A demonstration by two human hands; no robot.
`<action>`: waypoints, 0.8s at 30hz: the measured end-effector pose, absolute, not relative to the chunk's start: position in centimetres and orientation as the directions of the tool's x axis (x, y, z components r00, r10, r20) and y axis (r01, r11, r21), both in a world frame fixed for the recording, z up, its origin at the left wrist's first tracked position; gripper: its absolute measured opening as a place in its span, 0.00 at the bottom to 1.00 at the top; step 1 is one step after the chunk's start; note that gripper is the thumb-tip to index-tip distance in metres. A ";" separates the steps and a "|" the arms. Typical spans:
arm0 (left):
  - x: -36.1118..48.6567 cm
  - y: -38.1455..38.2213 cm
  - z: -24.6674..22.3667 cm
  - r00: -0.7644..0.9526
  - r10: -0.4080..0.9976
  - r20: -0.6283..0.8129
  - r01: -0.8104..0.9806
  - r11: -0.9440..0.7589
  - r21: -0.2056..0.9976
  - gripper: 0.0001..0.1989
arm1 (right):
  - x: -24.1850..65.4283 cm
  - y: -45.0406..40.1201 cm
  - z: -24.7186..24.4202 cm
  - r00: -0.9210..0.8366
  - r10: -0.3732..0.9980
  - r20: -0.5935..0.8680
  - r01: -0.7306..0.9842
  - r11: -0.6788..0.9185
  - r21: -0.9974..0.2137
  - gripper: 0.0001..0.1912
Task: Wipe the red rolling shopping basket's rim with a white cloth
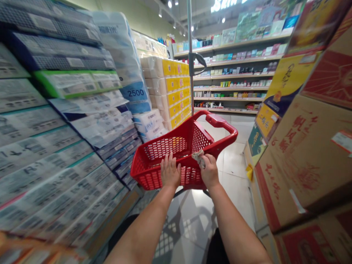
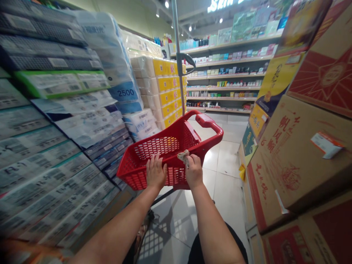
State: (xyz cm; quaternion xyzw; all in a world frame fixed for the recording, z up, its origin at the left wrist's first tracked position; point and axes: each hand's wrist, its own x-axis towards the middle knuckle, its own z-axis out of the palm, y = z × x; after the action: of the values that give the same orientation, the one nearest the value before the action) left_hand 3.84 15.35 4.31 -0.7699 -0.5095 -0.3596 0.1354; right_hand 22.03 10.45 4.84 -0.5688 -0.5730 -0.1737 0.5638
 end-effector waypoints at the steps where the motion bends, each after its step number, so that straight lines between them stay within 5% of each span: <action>1: 3.9 15.3 4.3 0.222 0.687 0.692 0.882 -0.444 0.158 0.17 | 22.0 10.5 4.6 0.267 0.475 0.838 0.846 0.300 -0.440 0.13; 8: 3.7 15.3 4.4 0.235 0.673 0.701 0.882 -0.451 0.137 0.18 | 20.7 10.5 3.3 0.213 0.775 0.595 0.912 0.061 -0.406 0.11; 14: 3.7 15.3 4.4 0.234 0.672 0.702 0.885 -0.447 0.133 0.17 | 20.7 10.4 3.8 0.313 0.756 0.574 0.919 -0.088 -0.385 0.12; 24: 3.3 15.4 4.3 0.255 0.659 0.708 0.866 -0.481 0.135 0.19 | 21.3 10.0 4.0 0.325 0.769 0.550 0.905 -0.083 -0.418 0.13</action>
State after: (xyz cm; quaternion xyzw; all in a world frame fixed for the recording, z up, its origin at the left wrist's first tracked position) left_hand 3.33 15.41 4.25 -0.7792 -0.4894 -0.3649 0.1423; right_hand 21.31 10.02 3.96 -0.7300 -0.5733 -0.0941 0.3601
